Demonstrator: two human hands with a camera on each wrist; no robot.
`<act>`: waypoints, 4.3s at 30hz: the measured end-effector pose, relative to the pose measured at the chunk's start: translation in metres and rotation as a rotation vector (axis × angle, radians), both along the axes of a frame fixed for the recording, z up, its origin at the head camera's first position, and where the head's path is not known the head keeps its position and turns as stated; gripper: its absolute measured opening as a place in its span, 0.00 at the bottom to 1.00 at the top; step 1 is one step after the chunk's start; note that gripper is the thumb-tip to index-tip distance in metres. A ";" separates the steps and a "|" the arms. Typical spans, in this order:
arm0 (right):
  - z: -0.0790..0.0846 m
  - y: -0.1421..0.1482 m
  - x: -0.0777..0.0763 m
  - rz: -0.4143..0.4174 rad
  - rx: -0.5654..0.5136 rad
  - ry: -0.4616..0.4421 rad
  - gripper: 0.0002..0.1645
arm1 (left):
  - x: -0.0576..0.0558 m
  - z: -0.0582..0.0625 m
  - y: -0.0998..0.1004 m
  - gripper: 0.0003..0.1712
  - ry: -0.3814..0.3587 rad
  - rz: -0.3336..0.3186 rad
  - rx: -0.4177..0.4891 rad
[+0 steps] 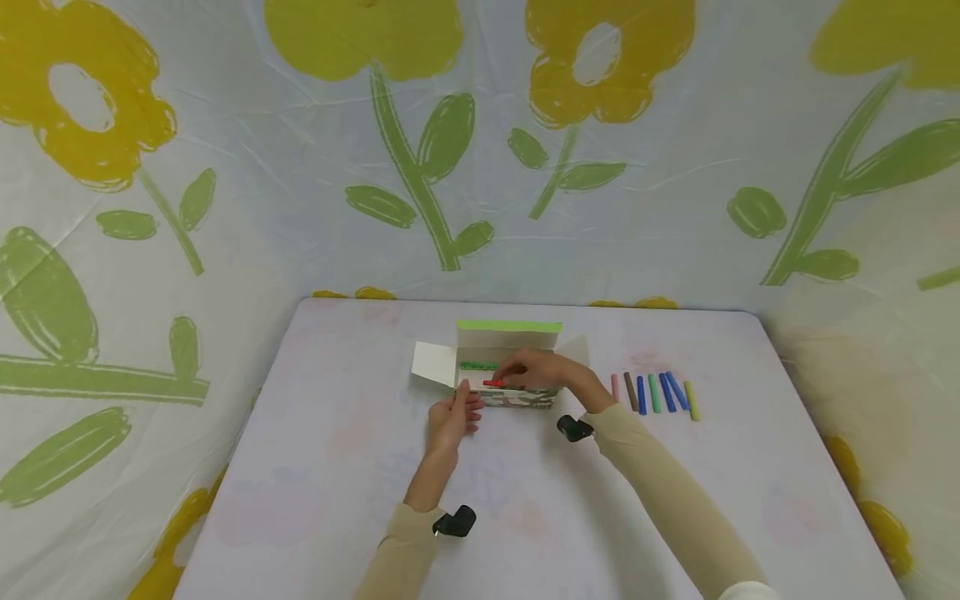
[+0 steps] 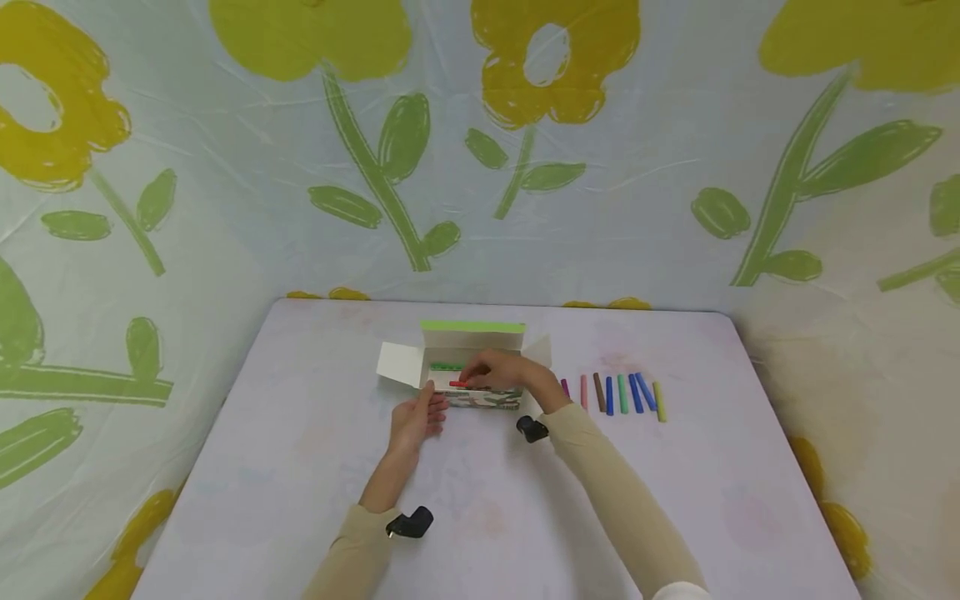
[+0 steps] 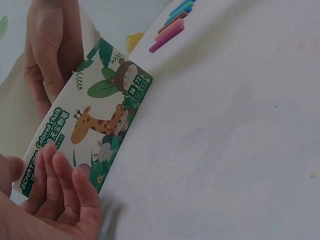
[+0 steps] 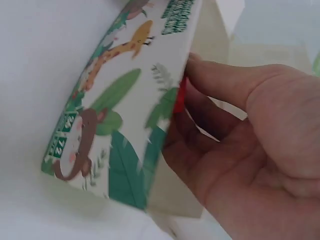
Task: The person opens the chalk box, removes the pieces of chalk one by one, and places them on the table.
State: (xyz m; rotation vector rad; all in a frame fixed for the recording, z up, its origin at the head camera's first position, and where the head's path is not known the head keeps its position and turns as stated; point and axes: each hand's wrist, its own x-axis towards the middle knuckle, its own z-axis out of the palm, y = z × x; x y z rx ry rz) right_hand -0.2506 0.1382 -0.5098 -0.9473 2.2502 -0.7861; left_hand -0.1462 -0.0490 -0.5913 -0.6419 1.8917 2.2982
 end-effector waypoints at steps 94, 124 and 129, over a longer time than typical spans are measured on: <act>-0.031 0.265 0.079 -1.091 0.039 0.195 0.27 | 0.007 -0.001 -0.004 0.30 -0.006 -0.002 -0.024; 0.055 0.122 0.052 -0.758 -0.281 0.226 0.24 | 0.007 -0.002 -0.005 0.34 -0.004 -0.026 -0.019; 0.053 0.097 0.052 -0.727 -0.342 0.196 0.22 | 0.010 0.001 -0.005 0.33 -0.001 -0.018 -0.018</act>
